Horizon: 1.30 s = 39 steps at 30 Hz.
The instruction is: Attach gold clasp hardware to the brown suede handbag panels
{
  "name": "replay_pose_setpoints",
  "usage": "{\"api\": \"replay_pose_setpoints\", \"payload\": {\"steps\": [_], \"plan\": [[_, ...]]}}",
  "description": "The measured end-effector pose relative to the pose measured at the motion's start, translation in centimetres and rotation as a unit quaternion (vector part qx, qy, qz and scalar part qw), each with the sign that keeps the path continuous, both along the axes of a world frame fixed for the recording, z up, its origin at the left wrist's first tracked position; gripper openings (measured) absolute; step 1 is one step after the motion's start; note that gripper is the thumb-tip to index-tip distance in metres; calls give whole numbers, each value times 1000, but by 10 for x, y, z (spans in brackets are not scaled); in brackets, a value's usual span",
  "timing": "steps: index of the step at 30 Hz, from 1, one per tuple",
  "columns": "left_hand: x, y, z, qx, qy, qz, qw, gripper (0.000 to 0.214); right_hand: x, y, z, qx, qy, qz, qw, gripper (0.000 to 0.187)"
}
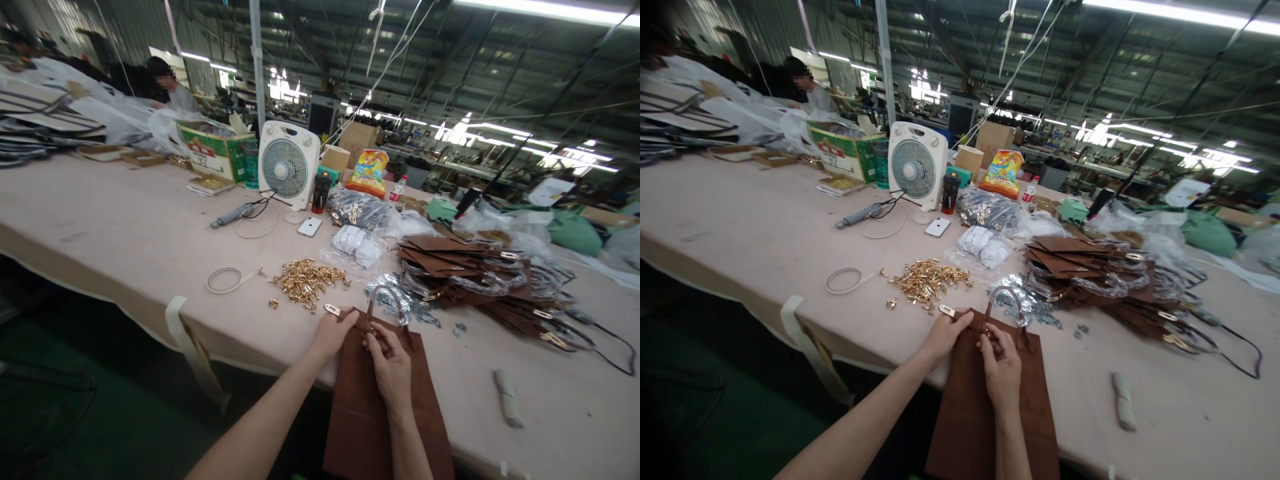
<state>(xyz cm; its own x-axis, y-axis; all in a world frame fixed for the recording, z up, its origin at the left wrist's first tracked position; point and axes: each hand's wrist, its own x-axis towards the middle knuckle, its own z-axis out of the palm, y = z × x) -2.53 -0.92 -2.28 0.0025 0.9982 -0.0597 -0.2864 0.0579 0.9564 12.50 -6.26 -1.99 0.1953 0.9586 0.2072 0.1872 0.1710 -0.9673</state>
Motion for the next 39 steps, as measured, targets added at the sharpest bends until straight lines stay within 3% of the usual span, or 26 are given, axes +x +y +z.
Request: {"api": "replay_pose_setpoints", "payload": {"steps": [4, 8, 17, 29, 39], "plan": [[-5, -4, 2, 33, -4, -52, 998, 36, -4, 0, 1, 39, -68, -16, 997, 39], [-7, -4, 5, 29, -57, -83, 994, 40, -8, -1, 1, 28, -38, -40, 998, 42], [-7, -4, -3, 4, -96, -67, 993, 48, -14, -4, 12, 12, -3, -47, 999, 38], [-9, -2, -8, 56, 9, -69, 996, 45, -19, 3, 11, -17, 44, -83, 995, 44], [-8, -9, 9, 74, 43, -58, 995, 36, -23, 14, 6, -34, 1, -91, 995, 48]]}}
